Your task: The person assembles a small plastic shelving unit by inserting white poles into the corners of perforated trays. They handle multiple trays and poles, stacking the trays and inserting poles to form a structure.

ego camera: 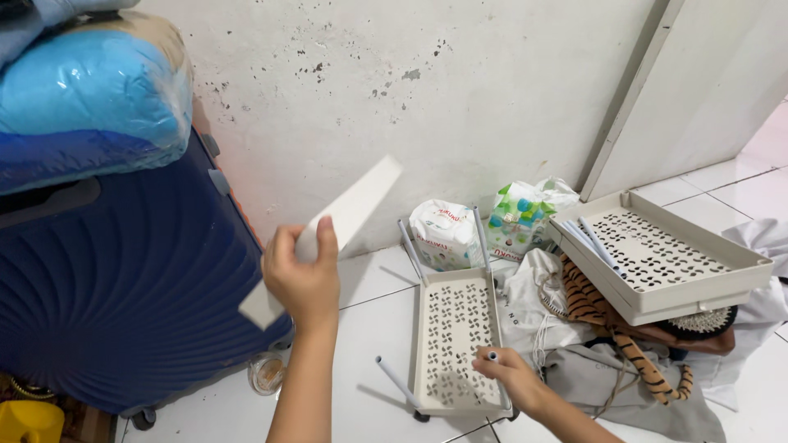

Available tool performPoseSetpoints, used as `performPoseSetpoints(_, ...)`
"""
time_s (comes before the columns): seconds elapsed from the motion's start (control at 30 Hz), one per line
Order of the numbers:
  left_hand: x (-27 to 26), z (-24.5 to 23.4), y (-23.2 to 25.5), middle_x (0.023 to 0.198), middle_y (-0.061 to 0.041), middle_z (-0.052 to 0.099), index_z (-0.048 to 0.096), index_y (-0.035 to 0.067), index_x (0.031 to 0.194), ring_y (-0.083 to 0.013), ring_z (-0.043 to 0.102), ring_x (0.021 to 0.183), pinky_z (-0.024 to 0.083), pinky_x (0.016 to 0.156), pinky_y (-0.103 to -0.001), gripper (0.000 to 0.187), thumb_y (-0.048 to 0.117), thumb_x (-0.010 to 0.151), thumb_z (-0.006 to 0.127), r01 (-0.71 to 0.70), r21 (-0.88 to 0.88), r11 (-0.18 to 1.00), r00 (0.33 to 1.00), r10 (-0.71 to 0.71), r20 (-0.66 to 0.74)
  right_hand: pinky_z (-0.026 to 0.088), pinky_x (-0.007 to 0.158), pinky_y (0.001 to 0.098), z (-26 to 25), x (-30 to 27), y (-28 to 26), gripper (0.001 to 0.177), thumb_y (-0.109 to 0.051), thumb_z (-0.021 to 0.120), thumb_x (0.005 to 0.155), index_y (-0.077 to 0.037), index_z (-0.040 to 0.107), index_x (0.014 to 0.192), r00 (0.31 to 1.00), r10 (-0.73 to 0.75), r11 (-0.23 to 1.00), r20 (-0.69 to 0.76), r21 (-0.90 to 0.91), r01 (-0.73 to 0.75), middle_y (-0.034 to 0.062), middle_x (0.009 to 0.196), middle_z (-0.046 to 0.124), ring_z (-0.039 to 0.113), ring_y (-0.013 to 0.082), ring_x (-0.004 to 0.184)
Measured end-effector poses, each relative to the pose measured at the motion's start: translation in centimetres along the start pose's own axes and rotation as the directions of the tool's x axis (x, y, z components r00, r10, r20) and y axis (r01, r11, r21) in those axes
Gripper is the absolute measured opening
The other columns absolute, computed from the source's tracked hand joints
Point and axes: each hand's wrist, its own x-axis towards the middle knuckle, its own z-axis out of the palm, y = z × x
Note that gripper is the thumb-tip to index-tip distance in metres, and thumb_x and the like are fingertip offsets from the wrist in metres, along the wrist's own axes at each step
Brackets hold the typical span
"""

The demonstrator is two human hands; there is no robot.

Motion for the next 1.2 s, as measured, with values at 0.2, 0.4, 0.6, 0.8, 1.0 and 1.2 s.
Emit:
performPoseSetpoints(0.2, -7.1, -1.5, -6.2, 0.078, -0.009, 0.065, 0.064, 0.006, 0.083, -0.0308, 0.062, 0.078, 0.043, 0.076, -0.045, 0.038, 0.042, 0.09, 0.077, 0.07, 0.28, 0.958, 0.982, -0.115, 0.147, 0.038, 0.082, 0.0316, -1.6, -1.3, 2.2, 0.019, -0.011, 0.062, 0.084, -0.003, 0.05, 0.072, 0.989, -0.088, 0.994, 0.117, 0.074, 0.08, 0.0027, 0.079, 0.048, 0.046, 0.0172, 0.081)
performPoseSetpoints(0.4, -14.7, -3.6, -10.6, 0.086, -0.009, 0.068, 0.065, 0.005, 0.085, -0.0295, 0.061, 0.085, 0.042, 0.079, -0.046, 0.032, 0.036, 0.083, 0.075, -0.104, 0.211, 0.972, 0.887, -0.005, 0.462, 0.045, 0.095, 0.0316, -2.6, -2.5, 5.1, 0.01, -0.006, 0.064, 0.079, -0.004, 0.063, 0.088, 0.988, 0.048, 0.994, 0.148, 0.09, -0.061, 0.0046, 0.102, 0.061, 0.056, 0.0173, 0.098)
performPoseSetpoints(0.6, -21.7, -4.3, -17.5, 0.082, -0.008, 0.06, 0.063, 0.007, 0.085, -0.0298, 0.057, 0.085, 0.043, 0.084, -0.047, 0.034, 0.036, 0.079, 0.079, -0.31, -0.005, 0.951, 0.699, 0.231, 0.677, 0.049, 0.089, 0.0365, -4.9, -4.2, 6.7, 0.012, -0.009, 0.063, 0.086, -0.004, 0.059, 0.097, 0.955, -0.091, 0.978, 0.282, 0.205, 0.033, 0.0108, 0.099, 0.062, 0.057, 0.0213, 0.092)
performPoseSetpoints(0.8, -31.0, -5.3, -28.2, 0.085, -0.006, 0.062, 0.065, 0.01, 0.091, -0.0266, 0.06, 0.089, 0.043, 0.079, -0.046, 0.032, 0.037, 0.08, 0.079, -0.487, -0.295, 0.822, 0.293, 0.471, 0.832, 0.038, 0.08, 0.0341, -3.1, -5.3, 7.7, 0.037, -0.022, 0.054, 0.108, -0.005, 0.047, 0.076, 0.684, -0.5, 0.866, 0.53, 0.285, 0.412, 0.0048, 0.078, 0.049, 0.044, 0.0176, 0.078)
performPoseSetpoints(1.0, -37.1, -7.2, -32.7, 0.099, -0.003, 0.063, 0.061, 0.016, 0.105, -0.0214, 0.061, 0.103, 0.042, 0.093, -0.049, 0.033, 0.036, 0.084, 0.077, -0.55, 0.219, 0.806, -0.019, -0.274, 0.962, 0.047, 0.082, 0.0424, -1.7, -5.4, 5.8, 0.03, -0.019, 0.065, 0.085, 0.005, 0.053, 0.074, 0.884, -0.319, 0.927, 0.342, 0.307, 0.216, 0.0154, 0.073, 0.057, 0.054, 0.0266, 0.079)
performPoseSetpoints(1.2, -34.4, -5.4, -25.8, 0.121, -0.001, 0.063, 0.067, 0.023, 0.117, -0.0214, 0.059, 0.122, 0.047, 0.106, -0.039, 0.039, 0.022, 0.079, 0.075, 0.113, 0.297, 0.948, 0.041, -0.303, 0.952, 0.044, 0.077, 0.0414, -2.0, -5.4, 7.5, 0.032, -0.015, 0.057, 0.098, 0.003, 0.049, 0.072, 0.717, -0.437, 0.893, 0.543, 0.162, 0.421, 0.0146, 0.075, 0.052, 0.051, 0.0257, 0.074)
